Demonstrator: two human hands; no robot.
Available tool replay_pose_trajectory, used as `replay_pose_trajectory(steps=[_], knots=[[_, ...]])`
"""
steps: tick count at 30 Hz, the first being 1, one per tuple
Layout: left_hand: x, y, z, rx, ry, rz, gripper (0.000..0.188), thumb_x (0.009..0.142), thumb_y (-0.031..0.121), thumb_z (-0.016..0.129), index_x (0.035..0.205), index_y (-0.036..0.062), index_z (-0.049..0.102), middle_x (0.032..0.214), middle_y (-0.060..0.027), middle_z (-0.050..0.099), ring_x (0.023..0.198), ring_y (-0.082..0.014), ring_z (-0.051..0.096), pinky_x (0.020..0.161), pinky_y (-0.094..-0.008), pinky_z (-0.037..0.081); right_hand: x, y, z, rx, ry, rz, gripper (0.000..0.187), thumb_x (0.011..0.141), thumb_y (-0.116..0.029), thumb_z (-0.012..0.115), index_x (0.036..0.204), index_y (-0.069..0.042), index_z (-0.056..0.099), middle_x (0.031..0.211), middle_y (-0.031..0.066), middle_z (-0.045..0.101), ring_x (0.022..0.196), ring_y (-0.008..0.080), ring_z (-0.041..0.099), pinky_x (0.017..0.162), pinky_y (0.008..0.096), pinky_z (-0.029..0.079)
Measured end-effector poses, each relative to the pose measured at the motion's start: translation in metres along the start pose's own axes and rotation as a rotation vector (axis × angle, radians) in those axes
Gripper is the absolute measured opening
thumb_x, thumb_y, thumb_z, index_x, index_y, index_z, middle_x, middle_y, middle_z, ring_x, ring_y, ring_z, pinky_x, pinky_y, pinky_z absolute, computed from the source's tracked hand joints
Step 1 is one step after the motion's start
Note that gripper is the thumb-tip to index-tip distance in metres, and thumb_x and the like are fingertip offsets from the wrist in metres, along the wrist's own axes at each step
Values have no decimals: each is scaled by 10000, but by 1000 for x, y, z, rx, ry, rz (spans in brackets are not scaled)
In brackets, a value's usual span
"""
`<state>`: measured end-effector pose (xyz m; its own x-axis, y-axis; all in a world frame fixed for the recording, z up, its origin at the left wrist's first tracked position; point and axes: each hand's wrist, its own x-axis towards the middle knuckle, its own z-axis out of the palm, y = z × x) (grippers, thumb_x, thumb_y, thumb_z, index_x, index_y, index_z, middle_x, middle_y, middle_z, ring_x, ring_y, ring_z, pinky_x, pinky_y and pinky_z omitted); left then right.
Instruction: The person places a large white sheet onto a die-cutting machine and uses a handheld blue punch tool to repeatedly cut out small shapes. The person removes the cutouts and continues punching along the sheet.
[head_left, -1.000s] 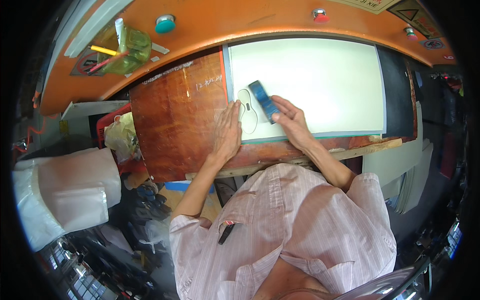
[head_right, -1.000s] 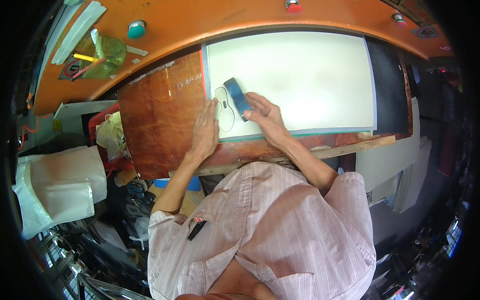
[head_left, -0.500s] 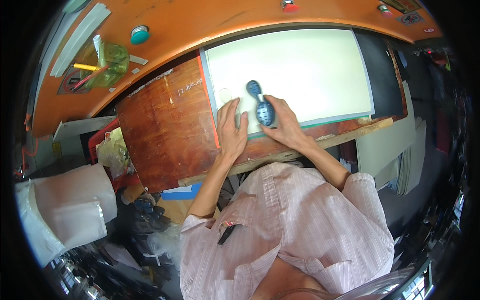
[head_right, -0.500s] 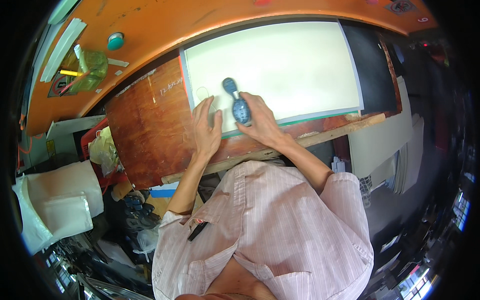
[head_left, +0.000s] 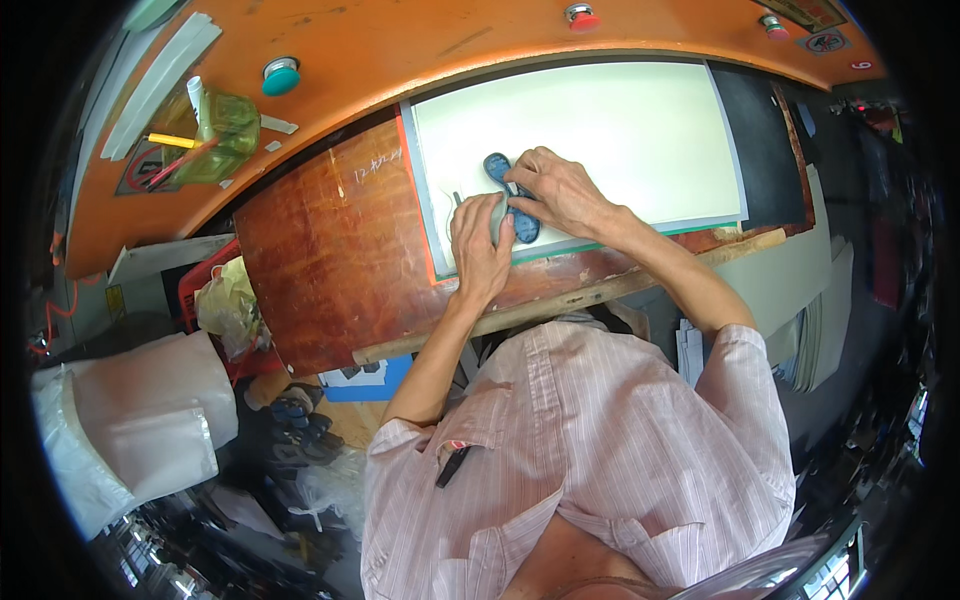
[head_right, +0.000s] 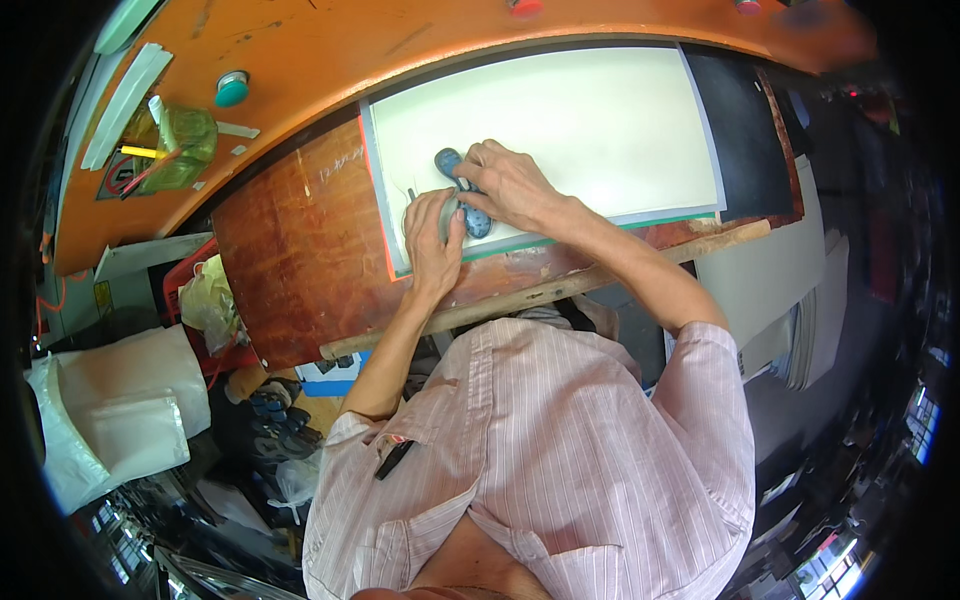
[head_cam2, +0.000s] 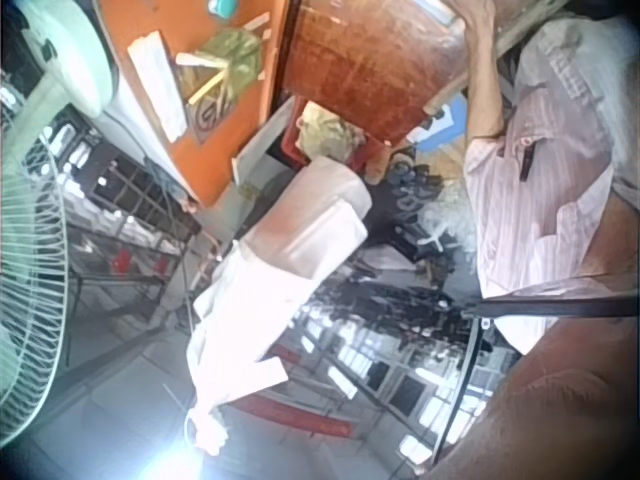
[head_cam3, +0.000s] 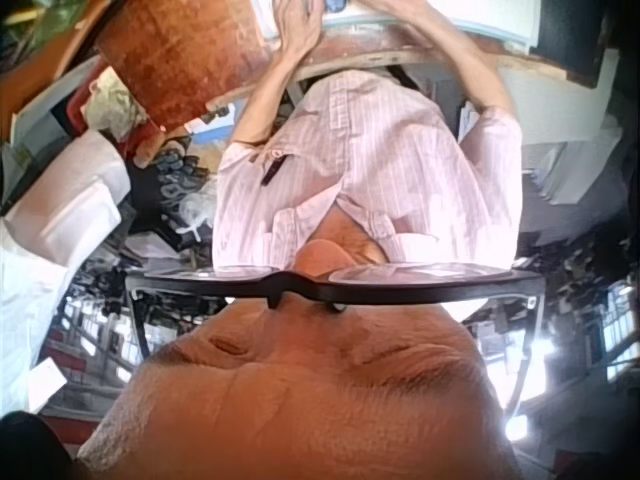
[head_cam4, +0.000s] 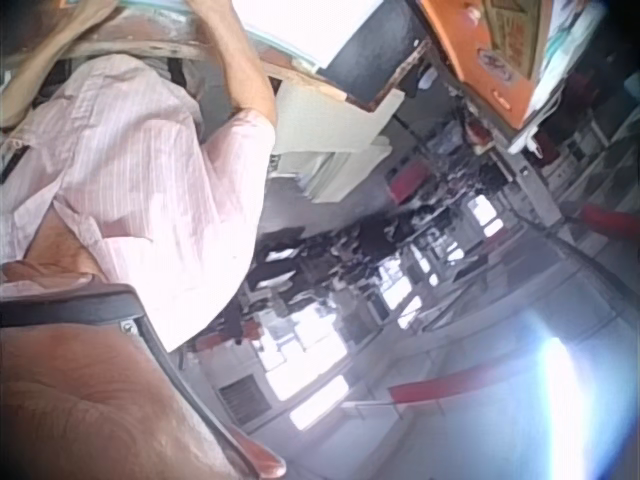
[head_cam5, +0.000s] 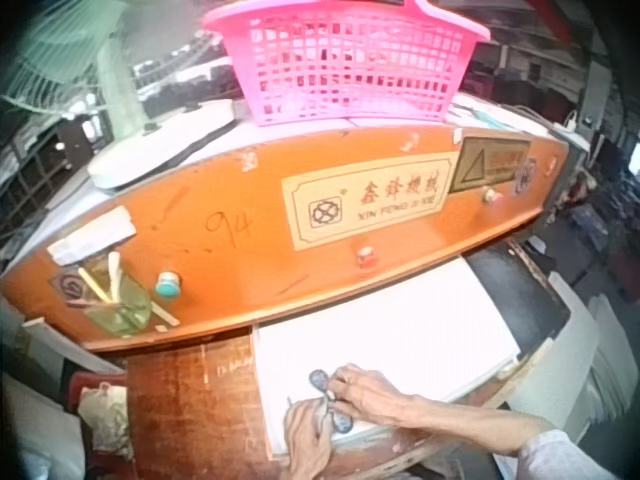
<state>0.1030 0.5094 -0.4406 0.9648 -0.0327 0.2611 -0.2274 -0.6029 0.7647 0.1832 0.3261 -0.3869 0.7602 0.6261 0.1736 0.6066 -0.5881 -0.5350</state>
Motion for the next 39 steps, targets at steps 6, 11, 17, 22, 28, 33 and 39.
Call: replay_pose_trajectory(steps=[6,11,17,22,28,33,39], knots=[[9,-2,1,7,18,15,339,992,164,628,1272,-27,652,1254,-192,669,1236,-387,559,1095,-484,413,17,4,-8,-97,-104,-54,290,872,-160,771,1092,19,709,1028,196,680,1031,353,665,843,460,572],[15,-3,2,40,22,12,330,985,165,633,1255,-24,657,1246,-190,672,1231,-385,560,1092,-482,416,39,14,-18,-123,-240,-110,252,860,-178,775,1008,12,701,965,202,695,999,380,689,815,482,570],[18,-3,1,7,25,-8,349,944,140,666,1258,-11,665,1234,-185,669,1237,-370,563,1082,-487,410,34,14,-17,-94,-160,-110,237,850,-180,788,975,1,700,951,189,707,984,380,698,809,484,568],[19,-1,0,28,21,-3,322,963,129,647,1250,-15,661,1241,-184,678,1236,-381,565,1095,-486,410,41,18,-24,-42,-262,-40,223,861,-188,789,954,-13,687,911,166,710,937,370,706,786,478,555],[17,0,-1,49,-2,-11,331,969,130,644,1267,-12,661,1248,-184,680,1258,-385,557,1107,-488,403,32,23,-34,217,-298,92,233,916,-209,767,947,-14,645,863,160,680,798,386,660,728,470,502],[17,-2,0,20,0,-21,352,963,148,657,1282,-1,666,1256,-171,679,1275,-367,548,1106,-491,393,-58,16,-59,501,-278,371,94,887,-61,684,864,-25,600,783,92,597,720,204,606,682,379,494],[15,-8,-11,-13,72,-24,319,957,88,641,1260,-6,679,1271,-171,680,1289,-379,557,1131,-491,401,-133,-8,-84,-35,-646,286,199,777,-110,777,958,-33,749,962,164,742,908,362,710,831,471,567]])
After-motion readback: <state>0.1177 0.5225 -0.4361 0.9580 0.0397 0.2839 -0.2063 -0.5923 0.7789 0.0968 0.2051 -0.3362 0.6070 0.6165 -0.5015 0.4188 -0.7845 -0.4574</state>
